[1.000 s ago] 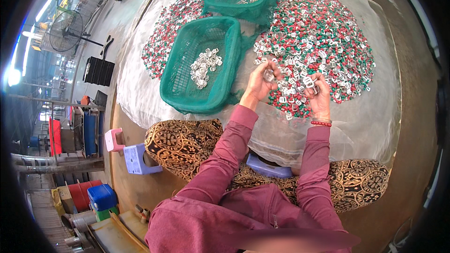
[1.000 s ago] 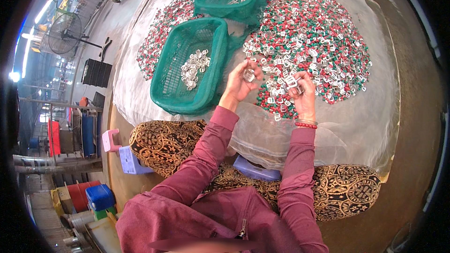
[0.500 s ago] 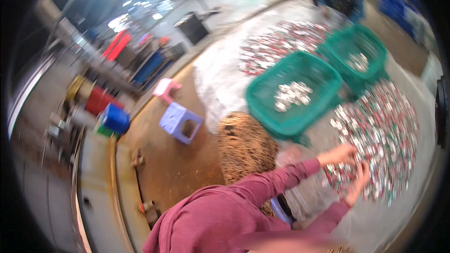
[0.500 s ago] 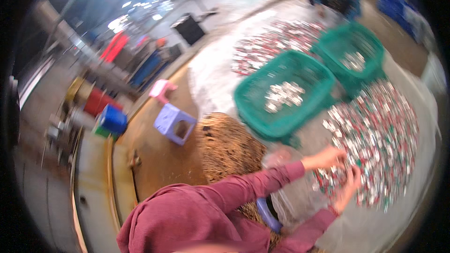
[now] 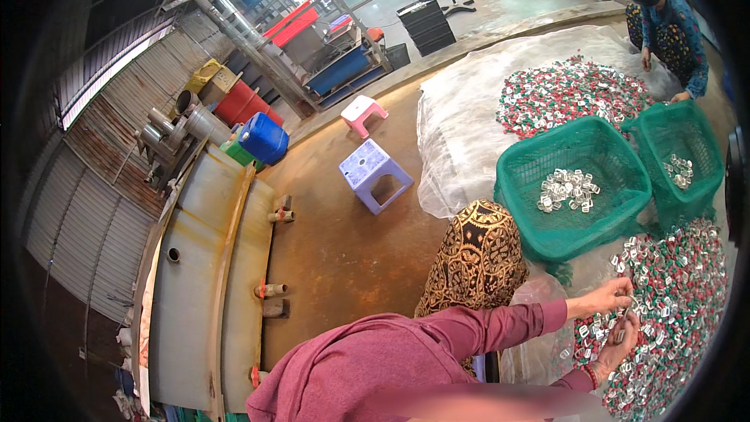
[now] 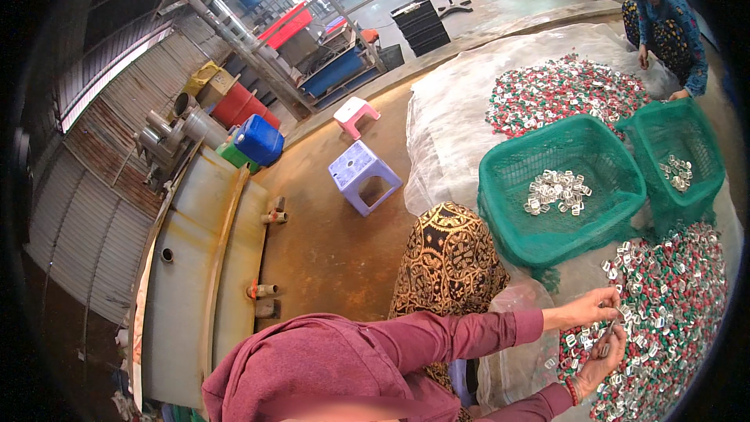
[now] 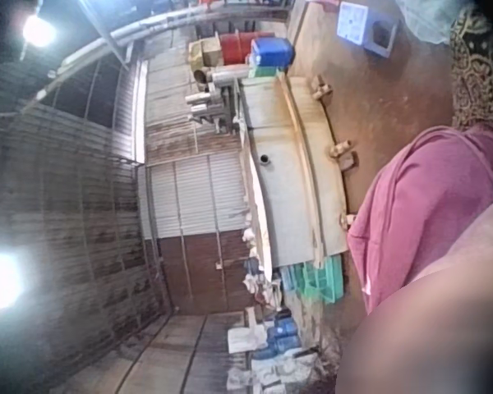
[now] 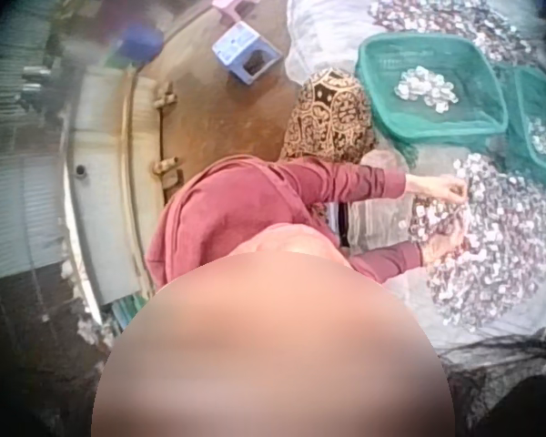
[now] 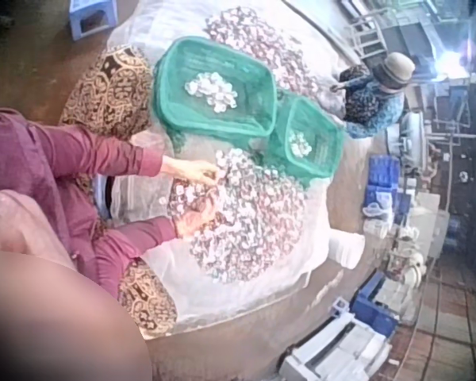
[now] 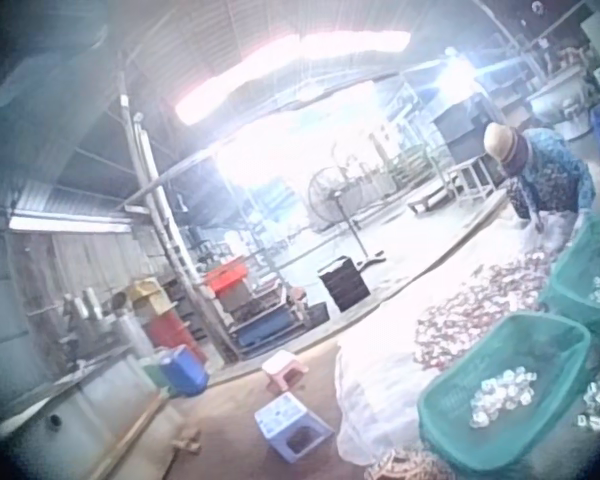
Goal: The person sits on a low stool and sorts small red, green, and white plastic components from a large pile on the floor. They pick up the items by hand and place them into a green basket. Other workers are visible nearby performing similar tasks.
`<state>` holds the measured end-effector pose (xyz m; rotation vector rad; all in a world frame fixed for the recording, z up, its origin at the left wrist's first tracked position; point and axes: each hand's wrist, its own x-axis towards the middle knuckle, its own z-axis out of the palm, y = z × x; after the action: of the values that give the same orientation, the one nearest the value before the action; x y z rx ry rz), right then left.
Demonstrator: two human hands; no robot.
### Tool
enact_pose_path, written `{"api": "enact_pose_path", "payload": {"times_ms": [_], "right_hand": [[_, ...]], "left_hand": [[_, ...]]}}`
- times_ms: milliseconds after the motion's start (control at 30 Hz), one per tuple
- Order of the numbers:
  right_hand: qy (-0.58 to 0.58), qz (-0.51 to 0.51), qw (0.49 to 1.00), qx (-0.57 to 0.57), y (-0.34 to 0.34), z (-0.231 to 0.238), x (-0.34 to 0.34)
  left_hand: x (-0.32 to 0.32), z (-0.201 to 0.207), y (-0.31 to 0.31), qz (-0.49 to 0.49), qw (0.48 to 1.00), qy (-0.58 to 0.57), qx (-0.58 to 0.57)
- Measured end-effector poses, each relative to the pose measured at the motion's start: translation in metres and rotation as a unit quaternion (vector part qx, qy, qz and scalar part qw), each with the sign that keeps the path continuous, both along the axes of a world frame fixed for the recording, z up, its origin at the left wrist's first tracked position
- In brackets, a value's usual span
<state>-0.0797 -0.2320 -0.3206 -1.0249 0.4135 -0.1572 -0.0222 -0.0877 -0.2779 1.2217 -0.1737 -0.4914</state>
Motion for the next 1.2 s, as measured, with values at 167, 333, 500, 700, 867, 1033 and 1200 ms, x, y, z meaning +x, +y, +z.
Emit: {"api": "enact_pose_path", "payload": {"times_ms": [167,333,500,700,867,1033,1200], "right_hand": [[0.037,-0.021,0.999,0.01,-0.008,-0.023,0.008],[0.029,0.051,0.997,-0.042,-0.007,-0.002,0.01],[0.057,0.058,0.992,-0.096,0.006,0.012,0.007],[0.063,0.213,0.968,-0.118,-0.007,0.017,-0.015],[0.083,-0.019,0.994,-0.073,-0.009,0.045,-0.043],[-0.04,-0.003,0.988,-0.152,-0.006,0.048,-0.022],[-0.072,0.081,0.9,-0.423,0.019,0.052,-0.016]], "left_hand": [[0.005,-0.015,-0.003,0.065,0.935,-0.313,0.157],[0.002,-0.022,-0.002,0.023,0.857,-0.393,0.334],[0.005,-0.022,0.01,0.042,0.884,-0.377,0.273],[0.009,-0.026,0.017,0.016,0.981,-0.184,0.054],[0.022,0.004,0.03,-0.048,0.98,0.023,-0.192],[0.002,-0.024,0.007,-0.056,0.922,0.263,-0.278],[-0.028,-0.055,-0.031,0.0,0.84,0.454,-0.297]]}}
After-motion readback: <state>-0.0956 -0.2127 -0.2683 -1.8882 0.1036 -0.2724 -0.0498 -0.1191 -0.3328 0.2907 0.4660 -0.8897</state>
